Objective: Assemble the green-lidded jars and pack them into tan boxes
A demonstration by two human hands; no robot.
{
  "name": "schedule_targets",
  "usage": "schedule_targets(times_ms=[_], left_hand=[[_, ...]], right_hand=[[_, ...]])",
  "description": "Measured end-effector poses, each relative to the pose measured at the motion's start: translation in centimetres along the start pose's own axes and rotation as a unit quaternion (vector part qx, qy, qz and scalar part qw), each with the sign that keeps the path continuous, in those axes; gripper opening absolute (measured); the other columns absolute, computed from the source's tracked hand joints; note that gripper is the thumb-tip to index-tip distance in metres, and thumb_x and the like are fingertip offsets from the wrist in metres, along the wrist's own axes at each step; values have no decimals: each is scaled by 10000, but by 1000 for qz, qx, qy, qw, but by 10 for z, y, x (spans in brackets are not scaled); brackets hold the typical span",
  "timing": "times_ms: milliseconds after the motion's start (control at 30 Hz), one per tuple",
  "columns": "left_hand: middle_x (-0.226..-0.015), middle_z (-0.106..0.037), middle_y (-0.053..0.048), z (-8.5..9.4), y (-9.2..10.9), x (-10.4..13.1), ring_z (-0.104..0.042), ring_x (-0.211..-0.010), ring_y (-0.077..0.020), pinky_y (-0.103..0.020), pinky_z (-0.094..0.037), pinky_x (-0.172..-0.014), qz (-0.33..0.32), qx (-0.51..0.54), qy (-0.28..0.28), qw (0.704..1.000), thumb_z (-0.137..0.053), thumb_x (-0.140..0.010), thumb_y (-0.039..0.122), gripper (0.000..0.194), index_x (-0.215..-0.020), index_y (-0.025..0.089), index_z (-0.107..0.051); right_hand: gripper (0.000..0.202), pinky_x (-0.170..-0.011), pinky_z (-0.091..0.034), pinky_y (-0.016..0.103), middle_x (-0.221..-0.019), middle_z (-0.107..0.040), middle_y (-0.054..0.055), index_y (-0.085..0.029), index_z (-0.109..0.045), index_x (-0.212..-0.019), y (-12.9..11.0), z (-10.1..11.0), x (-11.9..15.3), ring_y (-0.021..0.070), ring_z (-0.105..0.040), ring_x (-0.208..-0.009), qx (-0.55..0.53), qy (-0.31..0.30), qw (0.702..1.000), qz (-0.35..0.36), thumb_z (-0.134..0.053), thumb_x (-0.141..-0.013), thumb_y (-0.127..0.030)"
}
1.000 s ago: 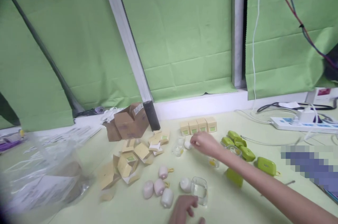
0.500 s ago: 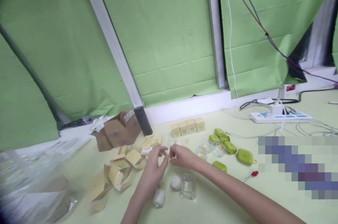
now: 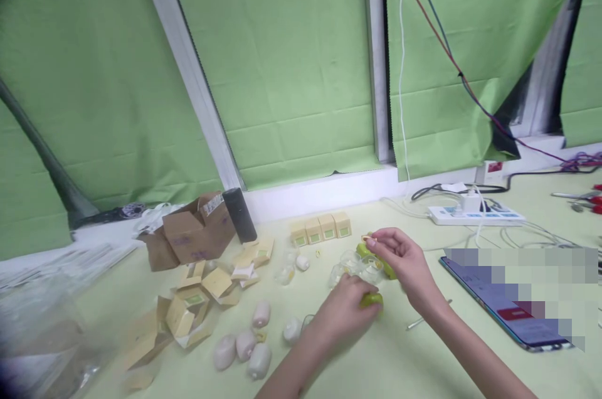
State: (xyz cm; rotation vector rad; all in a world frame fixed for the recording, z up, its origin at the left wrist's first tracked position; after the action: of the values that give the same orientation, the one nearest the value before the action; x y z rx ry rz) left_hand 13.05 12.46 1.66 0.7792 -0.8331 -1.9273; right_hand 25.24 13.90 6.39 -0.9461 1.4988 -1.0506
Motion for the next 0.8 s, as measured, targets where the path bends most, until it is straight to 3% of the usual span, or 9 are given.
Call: schedule_targets(times_ms=[67, 133, 200, 267, 333, 500, 600, 700, 800], left_hand=[[-1049, -662, -143, 20, -4, 9, -560, -993, -289, -407, -427, -859, 17, 50, 33, 998, -455, -828, 385, 392, -1068, 147, -653], [-1138, -626, -156, 40, -7, 23, -575, -1021, -263, -379, -445, -862, 35, 184, 69, 980, -337, -890, 450, 504, -1176, 112, -576], [-1163, -609, -166, 52, -11, 39, -565, -1060, -253, -369, -423, -913, 48, 371, 107, 921, -354, -897, 465, 508, -1157, 92, -582], [-1129, -623, -166, 53, -15, 53, -562, -1060, -249, -369, -402, -939, 59, 509, 124, 850, -432, -883, 440, 441, -1080, 95, -625], [-1085, -637, -161, 47, -15, 62, -570, -1026, -236, -364, -403, -929, 61, 546, 120, 827, -461, -882, 404, 387, -1027, 97, -647], [-953, -669, -133, 36, -17, 66, -583, -927, -203, -338, -422, -889, 67, 529, 108, 839, -531, -857, 355, 314, -928, 87, -677], [-911, -673, -122, 33, -22, 66, -585, -892, -194, -323, -444, -855, 82, 513, 110, 847, -561, -838, 340, 284, -892, 91, -687], [-917, -670, -121, 32, -25, 68, -583, -915, -205, -333, -457, -854, 94, 497, 112, 855, -585, -818, 347, 291, -923, 95, -687], [-968, -667, -112, 35, -27, 69, -575, -969, -225, -360, -461, -878, 97, 495, 122, 855, -582, -807, 384, 311, -937, 123, -692]], right_hand=[[377, -705, -546, 321, -893, -734, 78, -210, -617, -907, -2, -7, 7, 266, -673, -899, -15, -10, 1000, -12, -737, -654, -463], [363, -704, -548, 325, -936, -728, 84, -216, -645, -962, -5, -16, 17, 262, -668, -904, 13, -30, 999, -9, -711, -693, -451], [292, -733, -544, 336, -963, -717, 75, -223, -684, -934, -10, -31, 28, 246, -658, -897, 77, -71, 994, 32, -676, -736, -438], [219, -741, -539, 338, -910, -712, 55, -227, -701, -880, -15, -49, 41, 218, -651, -841, 139, -123, 978, 99, -641, -778, -411], [183, -699, -536, 338, -842, -702, 44, -230, -686, -896, -17, -66, 54, 198, -636, -767, 187, -164, 955, 163, -589, -829, -370], [156, -649, -488, 366, -796, -695, 49, -238, -646, -860, -14, -83, 72, 206, -612, -731, 315, -183, 890, 273, -495, -891, -261], [154, -601, -446, 338, -742, -676, 40, -228, -628, -813, -10, -85, 76, 189, -590, -670, 367, -175, 862, 302, -491, -882, -212], [157, -595, -420, 319, -740, -656, 38, -225, -612, -805, -7, -88, 79, 178, -576, -655, 387, -183, 848, 311, -479, -882, -191], [150, -592, -407, 316, -751, -645, 43, -223, -599, -835, -12, -87, 80, 186, -571, -670, 375, -180, 854, 313, -463, -894, -198]])
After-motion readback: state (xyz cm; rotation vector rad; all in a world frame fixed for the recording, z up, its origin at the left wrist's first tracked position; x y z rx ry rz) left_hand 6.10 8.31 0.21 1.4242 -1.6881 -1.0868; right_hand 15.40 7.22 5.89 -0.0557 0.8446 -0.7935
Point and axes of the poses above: each hand's wrist, its own x-axis away from the middle knuckle, its own z-axis out of the back of the hand, y = z × x, the point moved 10 cm from there along -x, towards the middle knuckle
